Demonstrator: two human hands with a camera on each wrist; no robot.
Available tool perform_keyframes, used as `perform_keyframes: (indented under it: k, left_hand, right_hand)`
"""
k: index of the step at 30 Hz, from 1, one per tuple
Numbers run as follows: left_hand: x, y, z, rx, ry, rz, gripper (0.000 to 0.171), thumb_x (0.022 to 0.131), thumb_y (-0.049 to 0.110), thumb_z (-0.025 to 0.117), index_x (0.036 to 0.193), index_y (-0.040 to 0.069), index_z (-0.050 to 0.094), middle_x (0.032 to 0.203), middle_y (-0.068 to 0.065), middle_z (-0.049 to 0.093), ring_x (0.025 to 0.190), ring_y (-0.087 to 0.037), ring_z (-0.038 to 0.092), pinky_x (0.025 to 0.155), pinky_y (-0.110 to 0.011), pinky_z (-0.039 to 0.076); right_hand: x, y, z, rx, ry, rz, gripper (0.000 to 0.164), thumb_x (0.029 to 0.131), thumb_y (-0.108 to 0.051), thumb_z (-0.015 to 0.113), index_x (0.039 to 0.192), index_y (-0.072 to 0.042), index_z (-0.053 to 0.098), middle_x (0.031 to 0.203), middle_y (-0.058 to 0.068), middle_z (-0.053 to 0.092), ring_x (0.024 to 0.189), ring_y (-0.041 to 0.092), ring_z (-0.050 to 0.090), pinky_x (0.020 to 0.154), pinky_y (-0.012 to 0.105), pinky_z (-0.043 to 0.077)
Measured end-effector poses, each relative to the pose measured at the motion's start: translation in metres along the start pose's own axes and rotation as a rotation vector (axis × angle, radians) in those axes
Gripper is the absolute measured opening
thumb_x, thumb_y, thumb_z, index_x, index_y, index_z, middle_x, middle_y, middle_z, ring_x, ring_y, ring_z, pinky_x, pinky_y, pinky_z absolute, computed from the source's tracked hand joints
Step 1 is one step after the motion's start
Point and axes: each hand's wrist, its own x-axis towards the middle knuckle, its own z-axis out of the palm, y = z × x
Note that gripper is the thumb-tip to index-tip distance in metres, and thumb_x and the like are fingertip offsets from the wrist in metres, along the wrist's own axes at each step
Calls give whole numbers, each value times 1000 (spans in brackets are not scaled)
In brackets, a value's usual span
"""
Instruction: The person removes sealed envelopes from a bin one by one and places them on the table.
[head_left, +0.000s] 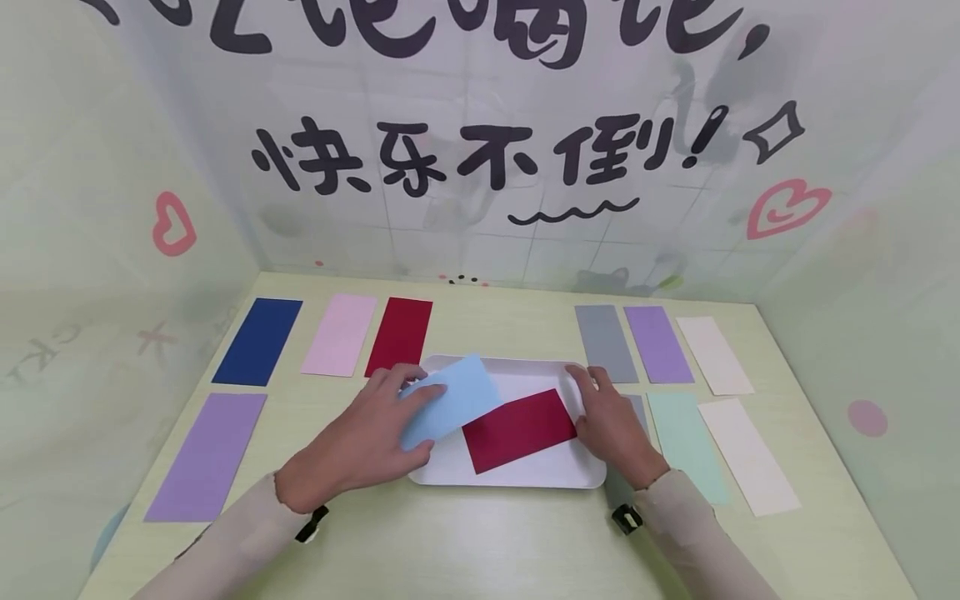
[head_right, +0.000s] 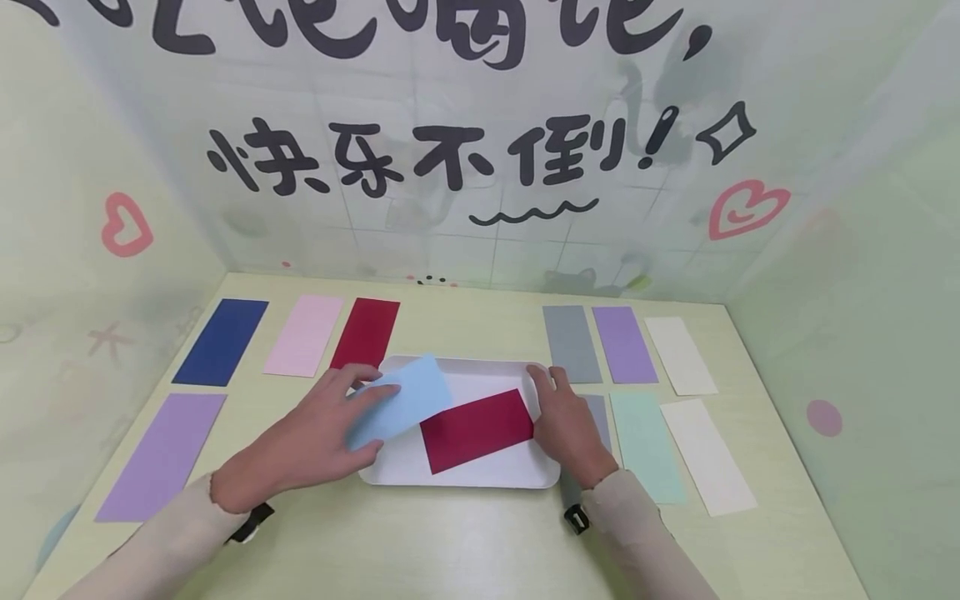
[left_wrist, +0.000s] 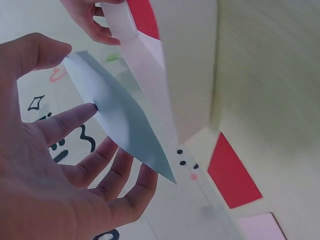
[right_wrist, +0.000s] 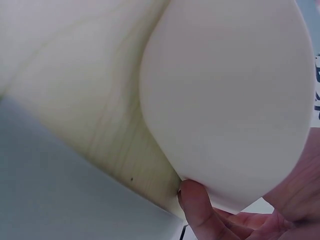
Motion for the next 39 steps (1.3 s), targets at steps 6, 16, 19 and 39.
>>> perform_keyframes:
  k: [6, 16, 19, 39]
  left_hand:
    - [-17, -18, 5, 18, 26, -75, 62, 80, 36, 70, 138, 17, 58, 136, -10, 45, 114, -28, 44, 81, -40, 51]
    - [-51, -47, 6, 47, 87, -250, 57, 84, 33, 68, 134, 8, 59, 131, -21, 46, 107, -40, 48, 81, -51, 44]
    - [-63, -53, 6, 64, 74, -326, 59, 84, 34, 69, 134, 4, 59, 129, -26, 47, 103, -43, 50, 80, -53, 44]
    - [-103, -66, 12, 162, 12, -571, 67, 85, 37, 67, 126, -13, 50, 111, -44, 41, 99, -61, 38, 74, -66, 41]
  right_hand:
    - [1, -1, -1, 7, -9, 14, 78, 82, 2, 71, 150, -10, 35, 141, 20, 39, 50, 12, 48, 61, 33, 56]
    - [-1, 1, 1, 10, -4, -3, 77, 82, 3, 69, 150, -10, 35, 140, 20, 39, 46, 12, 45, 54, 27, 50]
    - [0, 2, 2, 6, -3, -7, 77, 82, 2, 70, 150, -10, 35, 140, 20, 39, 46, 12, 44, 53, 26, 50]
    - [0, 2, 2, 7, -8, 0, 77, 82, 2, 70, 150, -10, 35, 140, 20, 39, 46, 12, 44, 52, 25, 49]
